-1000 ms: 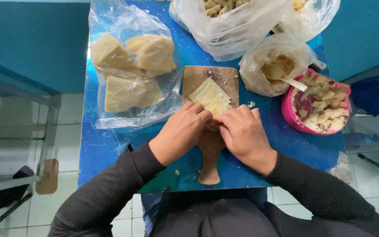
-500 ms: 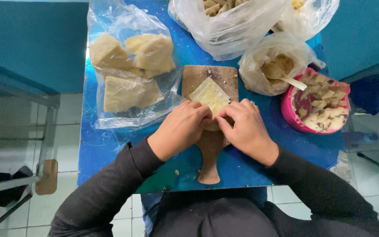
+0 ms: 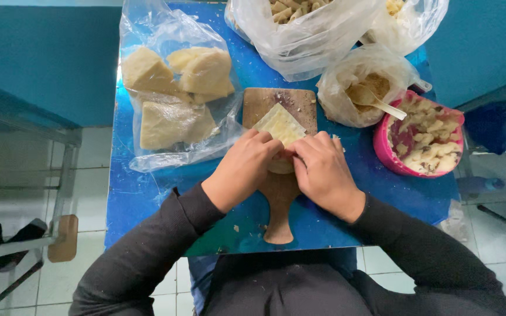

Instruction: The person sits at a small blue table and assembles filled pastries. They take thin dough wrappers, spoon brown filling from a plastic bag onto each wrapper, fold and press the dough closed by hand, and place the finished folded pastries into a pink bowl that accumulates them.

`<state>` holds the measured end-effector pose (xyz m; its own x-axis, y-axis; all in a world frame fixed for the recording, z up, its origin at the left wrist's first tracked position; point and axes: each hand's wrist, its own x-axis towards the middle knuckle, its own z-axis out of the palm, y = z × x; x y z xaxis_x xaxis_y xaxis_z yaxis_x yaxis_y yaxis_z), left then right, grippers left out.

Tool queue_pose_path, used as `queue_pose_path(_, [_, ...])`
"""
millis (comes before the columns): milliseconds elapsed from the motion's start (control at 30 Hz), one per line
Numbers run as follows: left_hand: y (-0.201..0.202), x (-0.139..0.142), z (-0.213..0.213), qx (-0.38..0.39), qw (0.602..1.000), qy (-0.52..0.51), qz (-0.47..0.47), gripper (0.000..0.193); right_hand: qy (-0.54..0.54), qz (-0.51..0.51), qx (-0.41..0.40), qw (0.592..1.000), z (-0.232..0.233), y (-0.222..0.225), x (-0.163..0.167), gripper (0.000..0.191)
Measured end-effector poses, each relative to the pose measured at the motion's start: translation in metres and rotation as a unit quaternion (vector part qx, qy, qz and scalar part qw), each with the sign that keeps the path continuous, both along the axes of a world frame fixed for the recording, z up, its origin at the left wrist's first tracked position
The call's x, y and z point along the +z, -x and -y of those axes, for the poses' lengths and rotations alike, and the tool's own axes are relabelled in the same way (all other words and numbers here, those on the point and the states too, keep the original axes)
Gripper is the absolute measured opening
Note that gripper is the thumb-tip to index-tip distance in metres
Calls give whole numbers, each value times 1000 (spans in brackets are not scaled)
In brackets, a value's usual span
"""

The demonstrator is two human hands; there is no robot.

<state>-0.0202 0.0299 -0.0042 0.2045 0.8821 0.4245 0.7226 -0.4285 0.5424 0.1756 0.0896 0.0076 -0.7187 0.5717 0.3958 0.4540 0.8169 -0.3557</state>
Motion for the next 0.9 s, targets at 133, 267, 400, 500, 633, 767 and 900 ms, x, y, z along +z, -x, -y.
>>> queue_pose_path(133, [2,3,6,-5,999,-10,-45,15,-10,12,7,1000,4,0,5,16])
queue_pose_path(267, [0,1,6,18,999,27,-33,10,-23,15,-7,1000,3,2,5,11])
queue_pose_path(400, [-1,-2,3,30,997,-37,-54,14,-27,1,-24,999,0,2,2,7])
queue_pose_path(500, [0,-4,3,36,997,-46,-53,14,-3,-12,-27,1000,-5,2,0,6])
queue_pose_path(633, [-2,-6,4,42,999,-10,-27,15,-1,-31,1,1000,-7,1,-1,12])
queue_pose_path(767, [1,-7,7,28,999,8,-22,11,-19,-13,1,1000,-4,1,-1,11])
queue_pose_path(900, [-1,-10,1,41,999,-17,-30,12,-26,-4,-9,1000,-3,2,-1,13])
